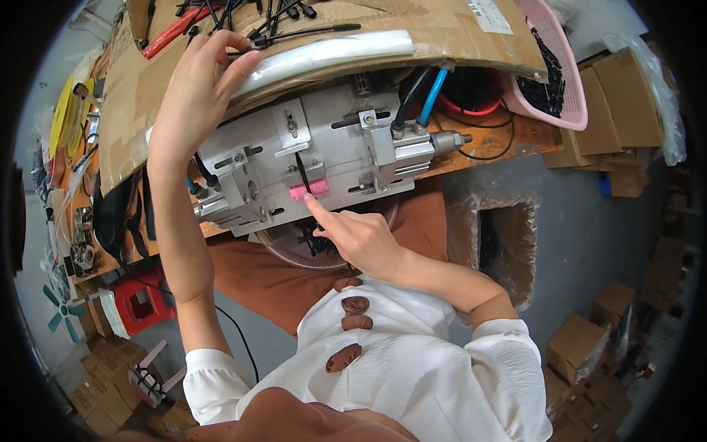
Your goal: The person picks up a cable tie from a cardboard box, places it into a pneumatic machine, and presses a pink lever to activate the device. They repeat this process, handling each cable tie one at a time and occasionally moving ties aside in the box to reach others.
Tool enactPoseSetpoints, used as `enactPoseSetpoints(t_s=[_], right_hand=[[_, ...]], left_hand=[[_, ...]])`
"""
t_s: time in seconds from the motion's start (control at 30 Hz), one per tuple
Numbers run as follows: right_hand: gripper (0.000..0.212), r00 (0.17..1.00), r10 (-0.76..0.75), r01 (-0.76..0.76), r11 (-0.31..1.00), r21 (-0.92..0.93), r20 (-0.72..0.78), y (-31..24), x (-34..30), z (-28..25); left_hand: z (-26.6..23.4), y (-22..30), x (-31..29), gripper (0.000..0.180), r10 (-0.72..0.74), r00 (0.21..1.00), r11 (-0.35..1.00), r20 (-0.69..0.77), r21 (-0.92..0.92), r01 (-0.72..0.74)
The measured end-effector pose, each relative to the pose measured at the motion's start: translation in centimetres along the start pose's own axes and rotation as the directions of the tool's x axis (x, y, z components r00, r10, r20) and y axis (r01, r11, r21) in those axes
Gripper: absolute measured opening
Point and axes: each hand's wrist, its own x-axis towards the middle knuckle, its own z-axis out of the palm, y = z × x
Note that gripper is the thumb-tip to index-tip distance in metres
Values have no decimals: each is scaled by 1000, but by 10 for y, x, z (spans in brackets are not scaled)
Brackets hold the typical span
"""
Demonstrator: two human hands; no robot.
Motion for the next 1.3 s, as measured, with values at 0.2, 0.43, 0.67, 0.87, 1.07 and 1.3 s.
enactPoseSetpoints(t_s=[0.2,0.43,0.67,0.87,1.07,1.3], right_hand=[[61,992,29,-20,998,-65,126,-5,11,-17],[24,956,-289,192,736,-649,-46,12,158,-81],[13,944,-72,224,855,-468,322,26,248,-116],[18,956,-69,173,919,-354,286,36,226,-136],[17,938,-17,143,929,-340,347,35,223,-129],[14,941,-30,145,935,-323,336,41,225,-122]], left_hand=[[-18,24,-32,17,-12,999,995,-34,-97,9],[10,91,-162,69,-190,982,963,3,-192,187],[51,108,-184,71,-208,961,975,182,-46,219],[55,107,-177,71,-122,980,989,160,107,105],[53,106,-175,71,-126,979,986,162,128,106],[51,107,-177,70,-177,967,984,185,27,175]])
